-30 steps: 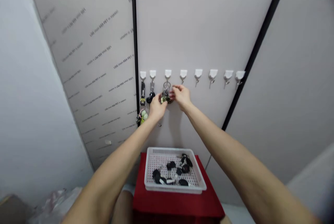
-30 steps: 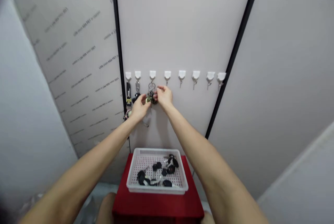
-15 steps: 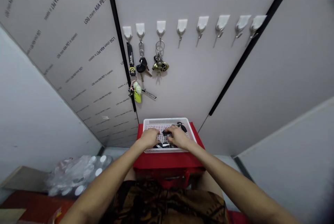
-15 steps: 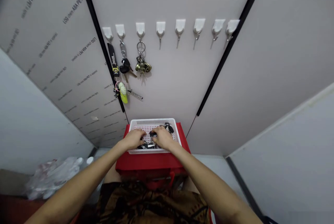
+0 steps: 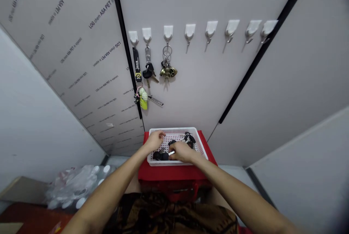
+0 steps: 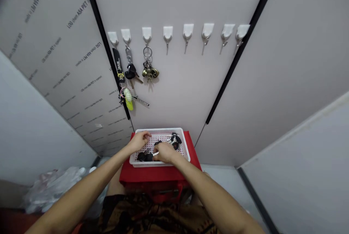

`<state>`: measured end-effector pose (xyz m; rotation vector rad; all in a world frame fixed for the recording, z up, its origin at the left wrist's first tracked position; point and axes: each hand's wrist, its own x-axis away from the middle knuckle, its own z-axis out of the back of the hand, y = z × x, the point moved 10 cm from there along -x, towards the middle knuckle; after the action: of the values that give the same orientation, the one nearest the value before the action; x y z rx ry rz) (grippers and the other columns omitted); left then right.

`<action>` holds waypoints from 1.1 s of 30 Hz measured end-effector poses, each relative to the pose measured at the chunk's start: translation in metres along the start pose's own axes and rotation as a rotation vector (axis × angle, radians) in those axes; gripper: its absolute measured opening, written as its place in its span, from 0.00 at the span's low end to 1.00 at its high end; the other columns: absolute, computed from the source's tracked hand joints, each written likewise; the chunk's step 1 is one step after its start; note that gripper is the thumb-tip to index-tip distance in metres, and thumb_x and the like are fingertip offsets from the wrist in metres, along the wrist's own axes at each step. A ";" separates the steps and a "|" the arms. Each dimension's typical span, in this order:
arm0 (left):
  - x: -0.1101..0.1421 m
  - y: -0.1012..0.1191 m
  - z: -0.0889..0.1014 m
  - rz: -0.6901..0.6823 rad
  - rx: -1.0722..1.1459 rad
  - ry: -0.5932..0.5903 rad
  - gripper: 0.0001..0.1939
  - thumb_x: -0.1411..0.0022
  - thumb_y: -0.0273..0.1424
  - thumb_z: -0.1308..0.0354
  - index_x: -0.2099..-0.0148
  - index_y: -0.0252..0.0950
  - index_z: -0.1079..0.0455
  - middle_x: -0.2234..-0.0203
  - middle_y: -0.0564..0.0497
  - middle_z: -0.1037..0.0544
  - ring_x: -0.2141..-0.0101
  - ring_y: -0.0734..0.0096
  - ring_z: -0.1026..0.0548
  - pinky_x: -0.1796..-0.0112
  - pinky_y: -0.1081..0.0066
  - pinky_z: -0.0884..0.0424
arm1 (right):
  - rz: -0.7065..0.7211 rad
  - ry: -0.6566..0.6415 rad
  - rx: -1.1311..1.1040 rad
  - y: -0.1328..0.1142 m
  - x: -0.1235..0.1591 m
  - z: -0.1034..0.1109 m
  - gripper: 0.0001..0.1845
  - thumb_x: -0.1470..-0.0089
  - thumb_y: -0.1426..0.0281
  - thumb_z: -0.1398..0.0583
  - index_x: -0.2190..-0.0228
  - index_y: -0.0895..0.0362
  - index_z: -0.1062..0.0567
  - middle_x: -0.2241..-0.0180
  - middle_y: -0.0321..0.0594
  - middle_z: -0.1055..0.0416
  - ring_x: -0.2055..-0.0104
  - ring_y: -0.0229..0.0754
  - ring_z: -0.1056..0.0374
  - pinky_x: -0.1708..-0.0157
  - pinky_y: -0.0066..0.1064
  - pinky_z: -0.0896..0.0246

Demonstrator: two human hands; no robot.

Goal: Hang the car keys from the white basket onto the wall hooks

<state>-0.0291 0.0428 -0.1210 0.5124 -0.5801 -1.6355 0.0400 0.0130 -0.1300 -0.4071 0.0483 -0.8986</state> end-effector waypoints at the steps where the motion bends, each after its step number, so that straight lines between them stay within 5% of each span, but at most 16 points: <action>1: -0.001 -0.003 0.001 0.008 0.047 0.012 0.14 0.56 0.20 0.57 0.66 0.31 0.37 0.77 0.51 0.31 0.78 0.80 0.35 0.77 0.80 0.39 | -0.002 0.006 -0.024 -0.001 -0.001 0.000 0.09 0.66 0.66 0.45 0.78 0.57 0.30 0.80 0.37 0.32 0.76 0.36 0.39 0.78 0.23 0.51; 5: 0.000 0.002 0.001 -0.063 0.195 -0.005 0.10 0.55 0.25 0.53 0.67 0.31 0.37 0.75 0.51 0.30 0.74 0.78 0.34 0.71 0.77 0.38 | -0.003 0.192 -0.389 0.007 -0.001 0.013 0.08 0.59 0.70 0.51 0.82 0.59 0.34 0.84 0.34 0.36 0.82 0.31 0.42 0.81 0.22 0.51; 9: 0.001 0.009 -0.003 -0.043 0.396 -0.090 0.11 0.55 0.27 0.51 0.66 0.30 0.38 0.72 0.49 0.30 0.72 0.77 0.33 0.69 0.75 0.37 | -0.158 0.401 -0.925 0.041 0.003 0.020 0.11 0.56 0.64 0.54 0.82 0.58 0.40 0.85 0.32 0.38 0.85 0.30 0.43 0.84 0.22 0.49; 17: 0.001 0.040 -0.013 -0.100 0.719 -0.238 0.13 0.59 0.21 0.50 0.66 0.30 0.36 0.72 0.51 0.29 0.70 0.77 0.33 0.64 0.74 0.40 | -0.213 0.499 -1.374 0.047 0.004 0.032 0.13 0.62 0.59 0.49 0.80 0.56 0.44 0.87 0.29 0.40 0.84 0.34 0.38 0.83 0.25 0.45; 21: -0.007 0.030 0.005 -0.048 0.689 -0.062 0.10 0.57 0.24 0.51 0.67 0.30 0.37 0.72 0.51 0.30 0.71 0.78 0.34 0.66 0.75 0.40 | -0.216 0.559 -1.371 0.053 0.007 0.047 0.12 0.61 0.59 0.50 0.80 0.55 0.45 0.88 0.29 0.41 0.83 0.35 0.38 0.81 0.27 0.44; 24: -0.012 0.025 0.025 -0.026 0.609 0.080 0.08 0.55 0.28 0.52 0.70 0.30 0.37 0.77 0.53 0.31 0.74 0.78 0.34 0.70 0.77 0.39 | -0.223 0.580 -1.173 0.058 0.009 0.057 0.11 0.60 0.61 0.51 0.80 0.56 0.42 0.85 0.32 0.38 0.80 0.36 0.38 0.77 0.29 0.42; 29: -0.018 0.048 0.037 -0.108 0.490 0.067 0.08 0.54 0.31 0.53 0.76 0.31 0.37 0.83 0.56 0.35 0.79 0.80 0.38 0.75 0.78 0.41 | -0.025 0.625 -0.743 0.031 0.014 0.088 0.10 0.61 0.67 0.47 0.72 0.57 0.34 0.71 0.38 0.33 0.68 0.37 0.39 0.65 0.30 0.45; 33: -0.020 0.069 0.048 -0.178 0.478 0.040 0.07 0.55 0.30 0.52 0.76 0.31 0.38 0.84 0.57 0.36 0.80 0.81 0.40 0.77 0.79 0.43 | 0.033 0.595 -0.744 0.020 0.008 0.105 0.10 0.60 0.67 0.48 0.72 0.58 0.34 0.73 0.38 0.34 0.71 0.36 0.39 0.68 0.29 0.44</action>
<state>-0.0038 0.0587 -0.0400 0.9666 -0.9244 -1.6483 0.0823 0.0518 -0.0398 -0.8093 0.9533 -0.9240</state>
